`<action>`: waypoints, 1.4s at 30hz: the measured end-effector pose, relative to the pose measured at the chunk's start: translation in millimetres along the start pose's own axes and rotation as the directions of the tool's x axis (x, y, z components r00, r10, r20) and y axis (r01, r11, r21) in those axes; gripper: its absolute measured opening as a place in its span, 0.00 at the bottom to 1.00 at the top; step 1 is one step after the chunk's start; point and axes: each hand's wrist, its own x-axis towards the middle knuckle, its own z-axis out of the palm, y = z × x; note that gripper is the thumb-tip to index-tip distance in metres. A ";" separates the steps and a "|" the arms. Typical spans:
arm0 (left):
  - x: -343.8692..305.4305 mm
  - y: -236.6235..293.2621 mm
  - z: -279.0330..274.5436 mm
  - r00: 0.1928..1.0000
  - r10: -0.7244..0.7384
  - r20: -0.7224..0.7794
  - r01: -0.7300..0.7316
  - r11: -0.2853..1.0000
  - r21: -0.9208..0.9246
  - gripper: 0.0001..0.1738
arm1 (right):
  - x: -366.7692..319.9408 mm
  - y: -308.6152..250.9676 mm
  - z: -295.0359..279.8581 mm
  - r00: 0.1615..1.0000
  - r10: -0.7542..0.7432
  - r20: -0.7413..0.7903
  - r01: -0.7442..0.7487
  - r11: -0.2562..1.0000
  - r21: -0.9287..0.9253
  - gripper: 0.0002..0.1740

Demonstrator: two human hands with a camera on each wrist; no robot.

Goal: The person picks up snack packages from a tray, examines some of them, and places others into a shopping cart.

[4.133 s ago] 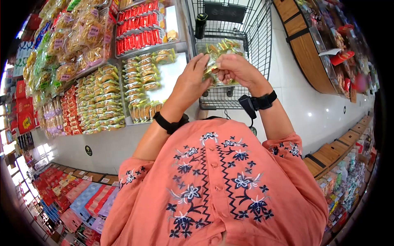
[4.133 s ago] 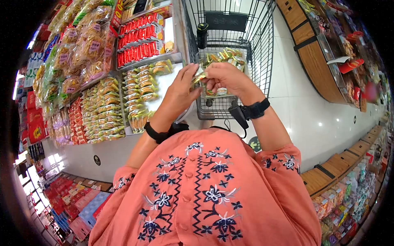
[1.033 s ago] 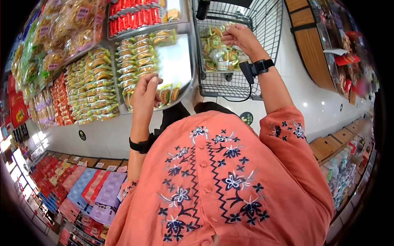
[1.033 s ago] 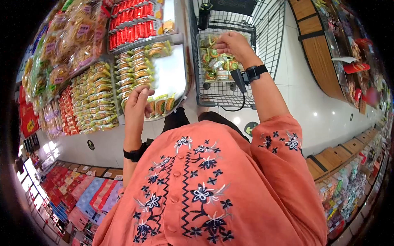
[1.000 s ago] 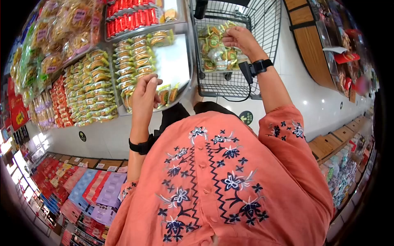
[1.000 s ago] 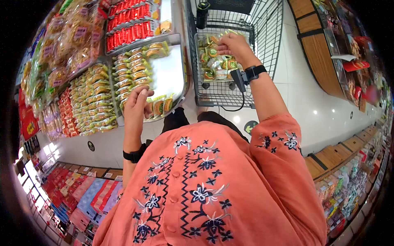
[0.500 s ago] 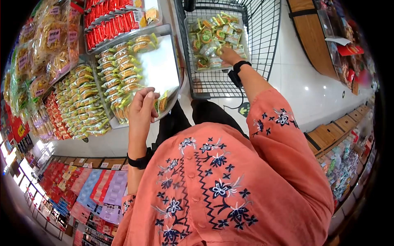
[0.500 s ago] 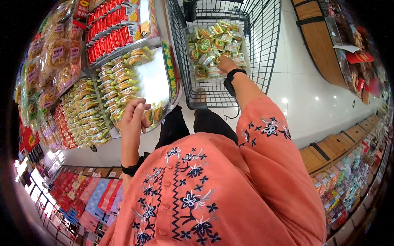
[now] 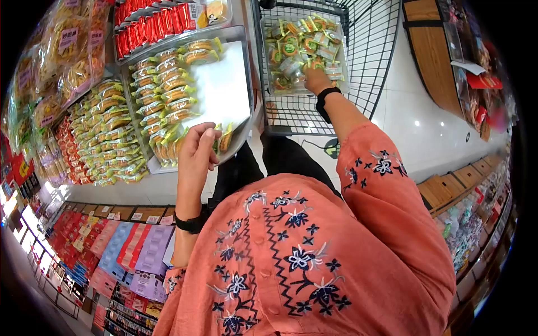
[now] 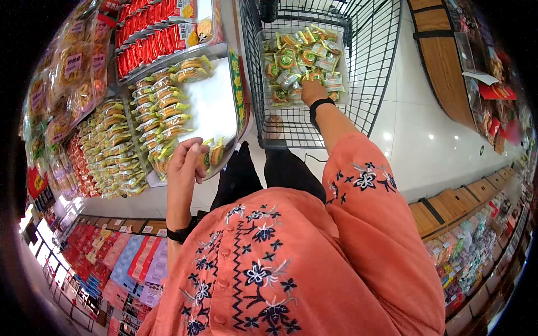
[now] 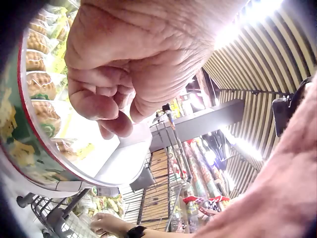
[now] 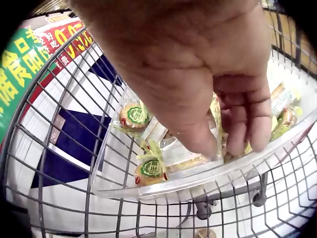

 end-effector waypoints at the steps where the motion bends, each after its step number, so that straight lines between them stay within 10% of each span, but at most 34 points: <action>1: -0.1 -1.1 -0.7 1.000 -0.001 0.006 0.001 1.000 0.000 0.19 | -3.3 -1.1 -2.0 0.999 0.010 -0.041 -0.009 1.000 0.018 0.16; 8: 1.9 2.1 1.5 0.997 0.039 0.060 -0.037 0.999 -0.021 0.19 | -33.3 7.3 -61.6 0.942 -0.308 -0.131 0.334 0.896 0.292 0.18; 11: 5.4 6.2 4.8 0.991 0.088 0.103 -0.083 0.995 -0.055 0.19 | -76.4 -19.8 -130.6 0.962 -0.085 0.260 -0.173 0.545 0.820 0.15; 15: 7.2 24.9 20.1 0.945 0.294 0.141 -0.296 0.955 -0.004 0.18 | -140.2 -56.8 -197.3 0.964 -0.180 0.196 -0.125 0.342 0.931 0.12; 17: 18.7 22.1 25.5 0.812 0.547 0.203 -0.574 0.810 0.117 0.19 | -157.8 -74.6 -209.6 0.960 -0.241 0.143 -0.047 0.365 0.930 0.13; 22: 5.3 35.4 41.3 0.691 0.698 0.189 -0.722 0.679 0.132 0.26 | -198.6 -134.1 -232.8 0.885 -0.451 0.112 0.099 0.418 0.903 0.15; 33: -6.2 -9.6 -9.8 0.863 0.465 0.199 -0.394 0.865 -0.312 0.39 | -211.8 -231.5 -215.3 0.730 -0.664 0.161 0.123 0.360 0.925 0.25; 42: -4.5 -32.2 -58.8 0.953 0.273 0.132 -0.145 0.793 -0.592 0.19 | -203.8 -258.0 -195.2 0.824 -0.563 0.063 0.239 0.446 0.862 0.23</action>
